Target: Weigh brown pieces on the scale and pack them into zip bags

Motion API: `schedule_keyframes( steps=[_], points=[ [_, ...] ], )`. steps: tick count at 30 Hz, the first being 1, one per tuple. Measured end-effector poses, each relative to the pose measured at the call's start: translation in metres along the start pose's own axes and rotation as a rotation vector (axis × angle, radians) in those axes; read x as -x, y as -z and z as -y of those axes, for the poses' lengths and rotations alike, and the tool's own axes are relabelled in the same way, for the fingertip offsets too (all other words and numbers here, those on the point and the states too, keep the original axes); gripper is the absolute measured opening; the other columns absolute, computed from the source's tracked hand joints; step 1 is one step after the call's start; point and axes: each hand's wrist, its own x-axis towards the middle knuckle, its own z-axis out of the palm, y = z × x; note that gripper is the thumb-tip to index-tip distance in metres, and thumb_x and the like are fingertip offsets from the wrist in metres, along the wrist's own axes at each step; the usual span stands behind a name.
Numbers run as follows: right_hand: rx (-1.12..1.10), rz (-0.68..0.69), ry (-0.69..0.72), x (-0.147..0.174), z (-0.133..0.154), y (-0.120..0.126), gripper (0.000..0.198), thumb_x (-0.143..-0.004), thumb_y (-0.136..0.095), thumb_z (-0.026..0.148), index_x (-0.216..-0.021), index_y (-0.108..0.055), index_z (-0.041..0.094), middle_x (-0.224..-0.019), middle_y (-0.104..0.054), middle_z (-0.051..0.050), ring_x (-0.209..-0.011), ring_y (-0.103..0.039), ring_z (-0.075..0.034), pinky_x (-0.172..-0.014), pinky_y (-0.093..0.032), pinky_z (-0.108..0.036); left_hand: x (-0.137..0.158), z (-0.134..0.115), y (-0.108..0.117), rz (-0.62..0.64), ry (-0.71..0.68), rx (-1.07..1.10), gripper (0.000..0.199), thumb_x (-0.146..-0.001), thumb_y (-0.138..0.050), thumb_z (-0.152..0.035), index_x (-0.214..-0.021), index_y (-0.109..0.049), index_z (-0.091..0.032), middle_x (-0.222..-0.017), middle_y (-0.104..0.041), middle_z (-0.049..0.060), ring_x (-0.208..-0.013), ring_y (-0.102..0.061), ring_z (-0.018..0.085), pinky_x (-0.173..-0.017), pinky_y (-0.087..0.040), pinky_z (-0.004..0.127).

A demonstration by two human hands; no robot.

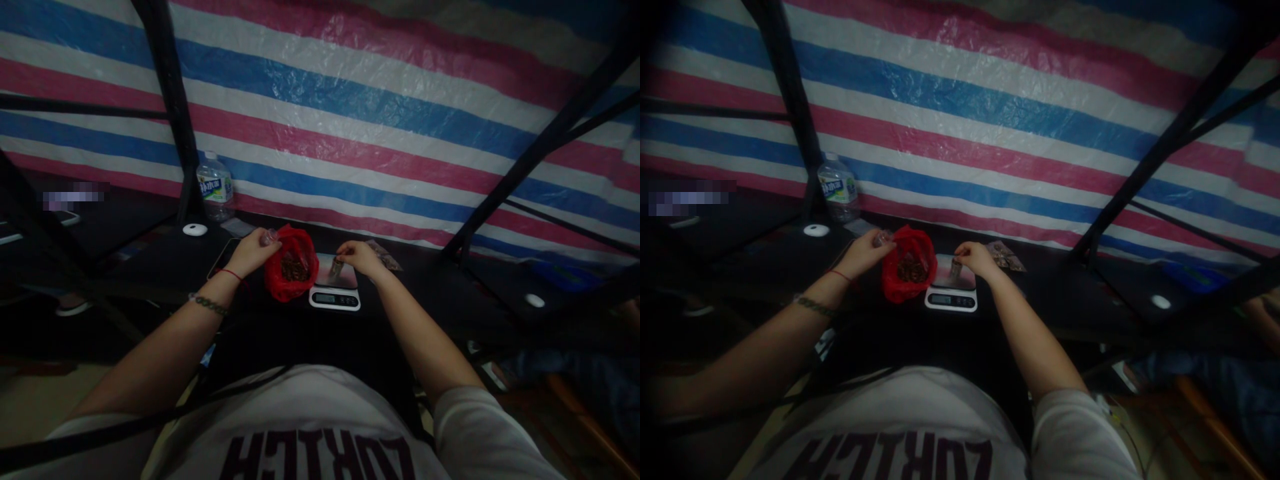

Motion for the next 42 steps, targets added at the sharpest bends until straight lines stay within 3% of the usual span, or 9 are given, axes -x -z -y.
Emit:
schedule_keyframes(
  steps=[12,20,25,29,33,37,42],
  points=[
    [0.004,-0.012,0.035,0.005,0.004,0.001,0.011,-0.072,-0.060,0.018,-0.080,-0.066,0.014,-0.078,-0.069,-0.004,-0.071,-0.062,-0.014,-0.067,-0.047,-0.025,0.003,-0.005,0.002,-0.011,0.021,0.003,0.038,-0.073,-0.056,-0.053,-0.090,-0.060,-0.019,-0.083,-0.065,0.005,-0.074,-0.060,0.021,-0.066,-0.044,0.030],
    [-0.035,-0.137,0.080,0.013,0.010,0.007,0.015,-0.074,-0.058,0.023,-0.082,-0.066,0.014,-0.080,-0.068,-0.004,-0.072,-0.062,-0.015,-0.068,-0.047,-0.025,0.003,-0.006,0.002,-0.011,0.008,0.011,0.039,-0.073,-0.057,-0.052,-0.092,-0.061,-0.019,-0.086,-0.066,0.005,-0.074,-0.059,0.020,-0.068,-0.045,0.030],
    [-0.076,-0.133,0.112,0.030,0.021,0.006,0.029,-0.079,-0.047,0.019,-0.101,-0.066,0.014,-0.083,-0.069,-0.005,-0.075,-0.063,-0.015,-0.073,-0.048,-0.027,0.006,-0.012,0.003,-0.016,-0.038,0.023,0.039,-0.073,-0.058,-0.052,-0.093,-0.060,-0.019,-0.084,-0.064,0.003,-0.072,-0.059,0.019,-0.067,-0.045,0.030],
    [-0.125,-0.130,0.159,0.044,0.024,0.003,0.040,-0.076,-0.042,0.011,-0.110,-0.062,0.016,-0.087,-0.070,-0.004,-0.085,-0.064,-0.015,-0.083,-0.047,-0.030,0.012,-0.024,0.005,0.018,-0.080,0.036,0.043,-0.070,-0.061,-0.053,-0.095,-0.059,-0.018,-0.084,-0.064,0.002,-0.073,-0.059,0.019,-0.069,-0.046,0.030],
    [-0.140,-0.162,0.153,0.052,0.029,0.002,0.033,-0.076,-0.046,0.013,-0.104,-0.065,0.016,-0.090,-0.069,-0.005,-0.088,-0.064,-0.015,-0.084,-0.047,-0.029,0.015,-0.032,0.004,0.098,-0.147,0.199,0.050,-0.068,-0.065,-0.053,-0.103,-0.058,-0.018,-0.094,-0.065,0.003,-0.083,-0.060,0.021,-0.076,-0.047,0.031],
    [-0.060,-0.077,0.157,0.048,0.049,-0.010,0.025,-0.079,-0.051,0.016,-0.097,-0.069,0.016,-0.093,-0.070,-0.005,-0.085,-0.064,-0.016,-0.078,-0.048,-0.027,0.015,-0.033,0.001,0.150,-0.170,0.311,0.050,-0.068,-0.065,-0.053,-0.103,-0.057,-0.018,-0.097,-0.065,0.004,-0.088,-0.061,0.021,-0.080,-0.048,0.032],
    [0.234,0.125,0.309,0.016,0.078,-0.047,0.024,-0.079,-0.055,0.013,-0.095,-0.072,0.017,-0.098,-0.072,-0.006,-0.090,-0.064,-0.017,-0.082,-0.046,-0.025,0.016,-0.031,-0.005,0.098,-0.185,0.183,0.047,-0.069,-0.064,-0.054,-0.100,-0.058,-0.019,-0.094,-0.066,0.003,-0.085,-0.061,0.021,-0.079,-0.048,0.032]
  ],
)
